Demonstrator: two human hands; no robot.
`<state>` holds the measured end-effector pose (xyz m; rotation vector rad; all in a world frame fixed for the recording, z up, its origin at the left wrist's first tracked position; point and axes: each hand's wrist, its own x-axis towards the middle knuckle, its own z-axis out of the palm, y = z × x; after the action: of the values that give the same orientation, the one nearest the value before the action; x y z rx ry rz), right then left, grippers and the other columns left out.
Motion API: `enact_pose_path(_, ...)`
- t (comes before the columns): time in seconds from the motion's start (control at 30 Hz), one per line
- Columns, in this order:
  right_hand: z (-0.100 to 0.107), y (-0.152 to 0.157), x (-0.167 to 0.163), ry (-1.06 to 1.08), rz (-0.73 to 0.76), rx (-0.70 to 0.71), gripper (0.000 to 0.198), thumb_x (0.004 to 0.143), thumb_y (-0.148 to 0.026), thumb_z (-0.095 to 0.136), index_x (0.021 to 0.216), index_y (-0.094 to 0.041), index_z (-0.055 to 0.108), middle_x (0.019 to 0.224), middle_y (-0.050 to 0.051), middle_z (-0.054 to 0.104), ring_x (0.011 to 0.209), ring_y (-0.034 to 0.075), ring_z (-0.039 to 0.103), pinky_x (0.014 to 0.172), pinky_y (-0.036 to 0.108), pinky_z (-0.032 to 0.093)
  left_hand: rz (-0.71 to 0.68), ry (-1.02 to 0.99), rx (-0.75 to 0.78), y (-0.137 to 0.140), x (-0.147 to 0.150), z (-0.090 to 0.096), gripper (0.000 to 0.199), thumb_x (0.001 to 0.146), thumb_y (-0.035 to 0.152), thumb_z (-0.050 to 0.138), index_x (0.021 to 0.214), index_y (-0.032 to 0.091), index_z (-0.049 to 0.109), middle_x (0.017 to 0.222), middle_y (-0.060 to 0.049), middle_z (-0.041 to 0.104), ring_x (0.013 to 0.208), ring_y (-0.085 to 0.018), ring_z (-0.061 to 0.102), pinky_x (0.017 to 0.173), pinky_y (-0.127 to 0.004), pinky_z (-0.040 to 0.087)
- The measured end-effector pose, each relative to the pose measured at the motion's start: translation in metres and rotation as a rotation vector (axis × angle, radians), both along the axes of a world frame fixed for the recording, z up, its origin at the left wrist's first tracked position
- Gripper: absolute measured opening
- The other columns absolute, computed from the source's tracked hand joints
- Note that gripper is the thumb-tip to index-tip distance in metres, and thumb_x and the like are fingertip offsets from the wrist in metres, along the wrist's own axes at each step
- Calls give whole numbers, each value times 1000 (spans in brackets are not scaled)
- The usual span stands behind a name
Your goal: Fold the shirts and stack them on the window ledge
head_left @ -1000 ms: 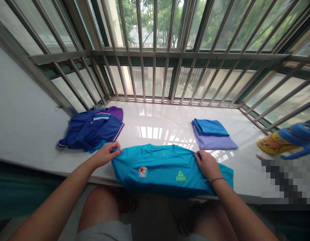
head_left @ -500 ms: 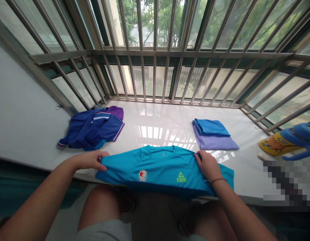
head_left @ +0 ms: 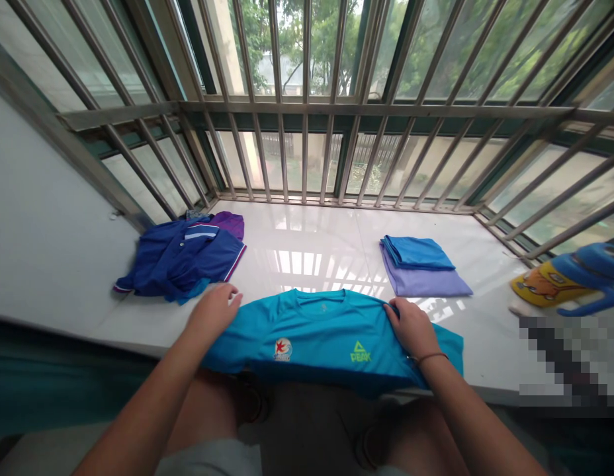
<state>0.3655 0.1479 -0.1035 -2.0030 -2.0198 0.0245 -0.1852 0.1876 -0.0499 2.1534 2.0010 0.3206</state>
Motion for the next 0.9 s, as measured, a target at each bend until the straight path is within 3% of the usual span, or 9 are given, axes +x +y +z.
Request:
enact_pose_path(0.1,0,-1,0,-16,-4,-10,32,111,-46,48,100,-22,66,94,11,75,93,31,70,81,37,41,-4,4,53,-1,80,-16,37,106,50,57,117,19,72,120,-18,73,116,-35,67,98,-43,51)
enact_pose_path(0.2,1,-3,-1,-31,-18,-7,31,111,-45,47,106,-21,68,95,11,75,93,31,71,80,37,41,22,18,106,6,124,-33,36,102,54,67,115,21,72,121,-17,71,117,-37,64,93,-44,49)
enact_pose_path(0.4,7,-7,-4,-65,-41,-29,29,113,-42,47,106,-22,67,94,10,75,92,29,72,78,35,40,-119,-167,72,34,121,-48,21,106,41,63,98,23,71,108,-9,76,107,-29,68,92,-42,47)
enact_pose_path(0.53,12,-9,-4,-63,-89,-83,26,114,-39,47,104,-23,65,90,8,75,87,27,72,74,34,38,-177,-182,83,55,117,-45,20,107,38,63,95,24,72,106,-7,77,107,-27,69,91,-39,46)
enact_pose_path(0.7,15,-12,2,-51,-171,-103,24,114,-37,48,103,-24,64,90,8,75,83,26,70,70,34,35,-213,-140,120,81,137,-36,18,107,35,65,96,24,73,106,-7,77,106,-27,71,90,-39,48)
enact_pose_path(0.8,17,-13,6,-74,-220,-102,23,114,-35,50,103,-22,65,94,10,75,85,27,69,70,35,35,-220,-116,134,82,155,-31,15,106,32,65,109,23,77,117,-11,77,114,-31,70,98,-43,50)
enact_pose_path(0.9,21,-12,2,-146,-207,-14,19,111,-30,52,105,-21,68,105,13,73,95,29,67,74,36,37,-254,-113,244,68,172,-29,33,109,26,55,136,24,73,139,-14,74,133,-33,65,121,-51,41)
